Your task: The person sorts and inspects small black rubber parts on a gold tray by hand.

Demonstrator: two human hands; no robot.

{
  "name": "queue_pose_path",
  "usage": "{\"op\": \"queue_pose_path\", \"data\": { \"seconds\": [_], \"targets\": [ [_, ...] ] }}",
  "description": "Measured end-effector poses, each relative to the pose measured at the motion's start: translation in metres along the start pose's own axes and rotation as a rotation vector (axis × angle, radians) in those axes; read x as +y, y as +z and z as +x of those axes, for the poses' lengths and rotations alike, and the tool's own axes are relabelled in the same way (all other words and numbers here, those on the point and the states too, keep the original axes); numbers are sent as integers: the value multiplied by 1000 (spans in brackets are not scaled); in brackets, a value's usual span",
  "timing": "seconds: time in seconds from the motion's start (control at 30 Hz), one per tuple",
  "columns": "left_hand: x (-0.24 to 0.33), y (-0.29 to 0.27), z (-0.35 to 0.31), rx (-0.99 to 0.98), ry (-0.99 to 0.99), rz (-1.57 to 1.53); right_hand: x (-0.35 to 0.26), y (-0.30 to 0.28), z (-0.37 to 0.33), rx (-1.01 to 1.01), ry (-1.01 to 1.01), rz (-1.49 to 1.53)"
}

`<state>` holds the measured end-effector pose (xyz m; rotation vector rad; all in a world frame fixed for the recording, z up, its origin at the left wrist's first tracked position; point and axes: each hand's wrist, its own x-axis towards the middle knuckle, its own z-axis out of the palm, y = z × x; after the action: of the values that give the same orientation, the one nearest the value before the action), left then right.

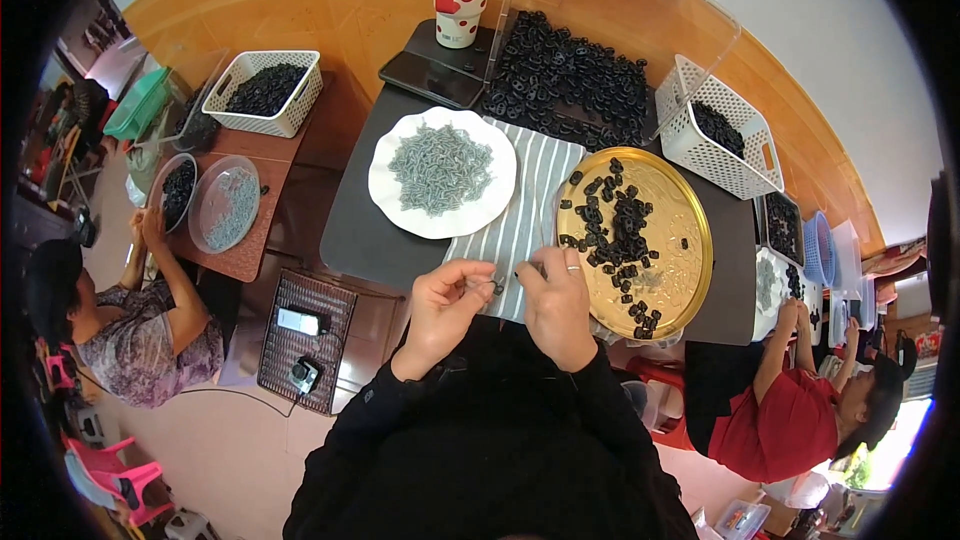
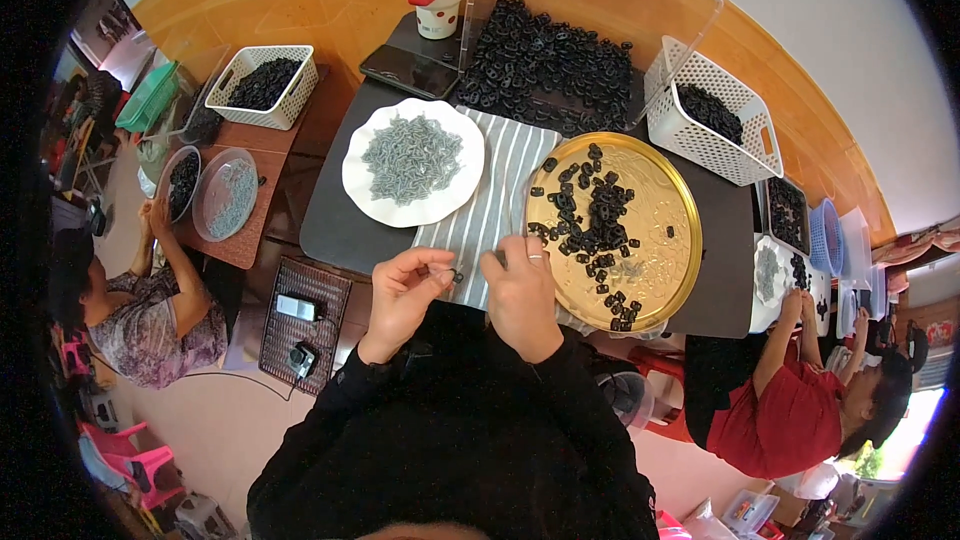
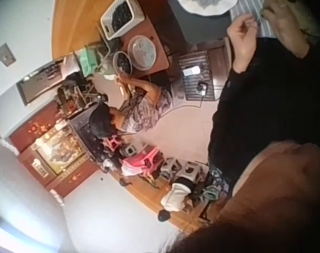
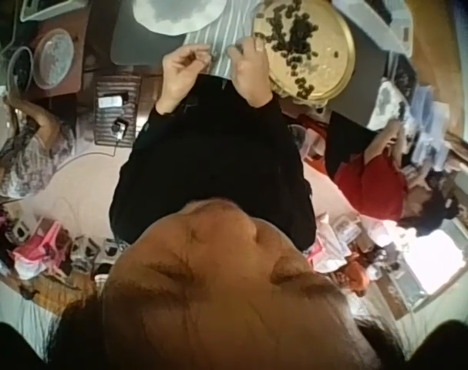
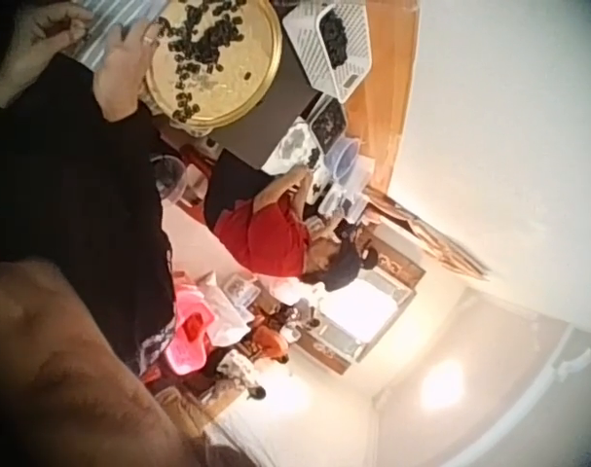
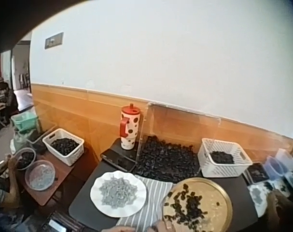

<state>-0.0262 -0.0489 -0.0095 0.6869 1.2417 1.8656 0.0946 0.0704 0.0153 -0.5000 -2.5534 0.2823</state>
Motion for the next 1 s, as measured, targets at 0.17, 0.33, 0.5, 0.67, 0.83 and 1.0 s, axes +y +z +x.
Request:
{"op": "queue_pose_path", "data": {
  "seconds": [0.17,0.33,0.5,0.67,0.83,1.0],
  "targets": [
    [5,3,1,22,-6,27,1,0,-1,-5,-35,71],
    [4,-2,-2,29,13,36,7,-3,-4,-6,-2,270],
    [7,-1,-4,25,8,33,9,-15,-1,-102,46,164],
    [5,4,-4,-4,8,12,6,2,-9,10,10,176],
    [14,15,-6,-60,-9,23,14,-8,-22,142,511,1061],
    [9,33,-9,-163,-78,-34,16,-23,-32,51,660,1385]
  ]
}}
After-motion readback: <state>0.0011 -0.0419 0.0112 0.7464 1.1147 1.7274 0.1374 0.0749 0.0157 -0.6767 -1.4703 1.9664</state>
